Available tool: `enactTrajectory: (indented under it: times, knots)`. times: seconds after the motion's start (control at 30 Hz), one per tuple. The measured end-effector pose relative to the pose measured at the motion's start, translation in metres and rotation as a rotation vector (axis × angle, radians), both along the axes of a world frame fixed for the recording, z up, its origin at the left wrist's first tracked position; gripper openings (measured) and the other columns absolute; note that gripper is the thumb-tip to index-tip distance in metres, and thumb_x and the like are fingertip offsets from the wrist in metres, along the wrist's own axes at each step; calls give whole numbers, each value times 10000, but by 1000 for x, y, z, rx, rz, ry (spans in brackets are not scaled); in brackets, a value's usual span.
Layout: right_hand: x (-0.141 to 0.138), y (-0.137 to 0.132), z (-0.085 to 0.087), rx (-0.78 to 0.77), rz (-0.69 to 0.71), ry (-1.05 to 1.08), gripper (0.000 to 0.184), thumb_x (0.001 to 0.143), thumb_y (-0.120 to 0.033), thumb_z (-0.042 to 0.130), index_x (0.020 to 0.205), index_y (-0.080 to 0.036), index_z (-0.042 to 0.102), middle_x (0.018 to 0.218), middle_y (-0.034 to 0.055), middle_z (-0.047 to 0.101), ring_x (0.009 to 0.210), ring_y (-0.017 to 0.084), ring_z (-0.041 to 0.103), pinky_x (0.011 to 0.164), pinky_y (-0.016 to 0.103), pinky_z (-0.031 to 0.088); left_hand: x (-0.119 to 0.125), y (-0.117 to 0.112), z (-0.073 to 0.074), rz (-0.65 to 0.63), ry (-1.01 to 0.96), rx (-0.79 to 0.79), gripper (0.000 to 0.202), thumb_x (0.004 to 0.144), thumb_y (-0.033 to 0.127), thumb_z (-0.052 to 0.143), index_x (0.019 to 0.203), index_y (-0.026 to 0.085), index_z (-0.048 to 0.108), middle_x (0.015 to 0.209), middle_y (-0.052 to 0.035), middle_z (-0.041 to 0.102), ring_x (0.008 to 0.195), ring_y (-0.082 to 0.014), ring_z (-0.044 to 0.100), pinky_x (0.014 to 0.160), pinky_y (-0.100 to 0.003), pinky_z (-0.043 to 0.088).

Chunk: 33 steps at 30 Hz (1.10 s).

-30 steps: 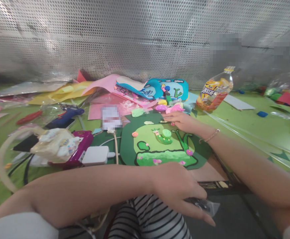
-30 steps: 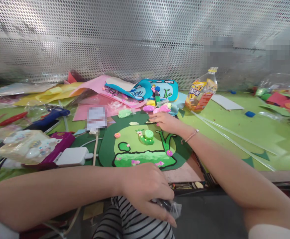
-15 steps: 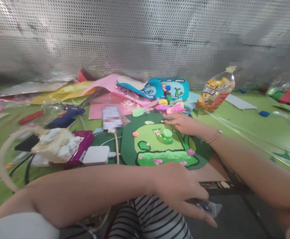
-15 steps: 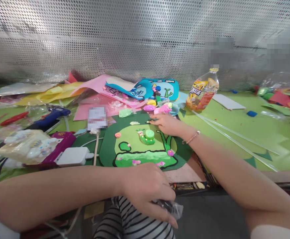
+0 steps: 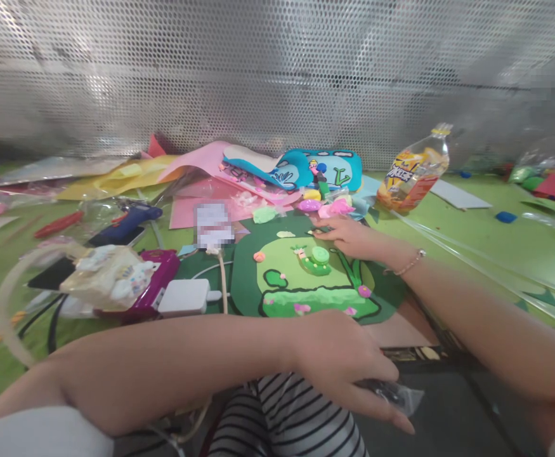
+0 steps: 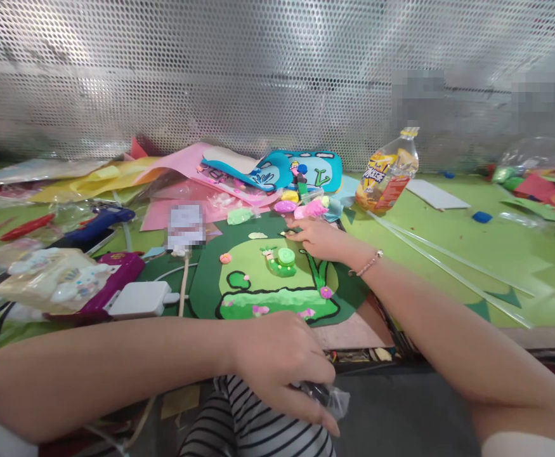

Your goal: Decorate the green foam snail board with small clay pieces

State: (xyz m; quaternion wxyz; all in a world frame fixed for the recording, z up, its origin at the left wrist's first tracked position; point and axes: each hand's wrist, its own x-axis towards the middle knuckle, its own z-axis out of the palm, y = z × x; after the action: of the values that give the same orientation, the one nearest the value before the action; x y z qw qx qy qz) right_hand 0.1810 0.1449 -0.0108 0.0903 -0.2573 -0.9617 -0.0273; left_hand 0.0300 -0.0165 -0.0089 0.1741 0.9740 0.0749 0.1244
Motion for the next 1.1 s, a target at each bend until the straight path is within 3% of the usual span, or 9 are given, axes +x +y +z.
enactTrajectory:
  times: [0.2,0.73,1.0,1.1]
  knots:
    - [2,-1,7,-18,4,50,446,829,-67,378,1188,-174,620,1303,94,549,1233,249,473,1040,484,387,-1,0,-2,-12,-46,15,414,795,549,549,595,187,532,596,-8,640,557,-117,579,453,-267,307]
    - [5,1,2,-68,-40,0,481,773,-56,397,1172,-186,632,1354,60,503,1263,251,438,1070,472,353,-1,0,-1,1,-8,2,433,804,568,522,603,184,522,617,-13,641,570,-116,575,472,-259,307]
    - [5,2,1,-61,-40,-35,475,781,-50,389,1182,-148,625,1377,101,473,1262,280,437,1056,499,357,-2,0,-1,41,-14,-63,472,799,613,496,633,174,543,590,-24,627,581,-116,580,487,-235,307]
    - [6,2,2,-61,-25,-45,481,783,-50,381,1183,-156,626,1365,99,486,1271,272,428,1060,489,357,-3,1,-1,62,-46,-158,473,800,612,495,636,171,548,556,-7,592,559,-97,548,504,-214,318]
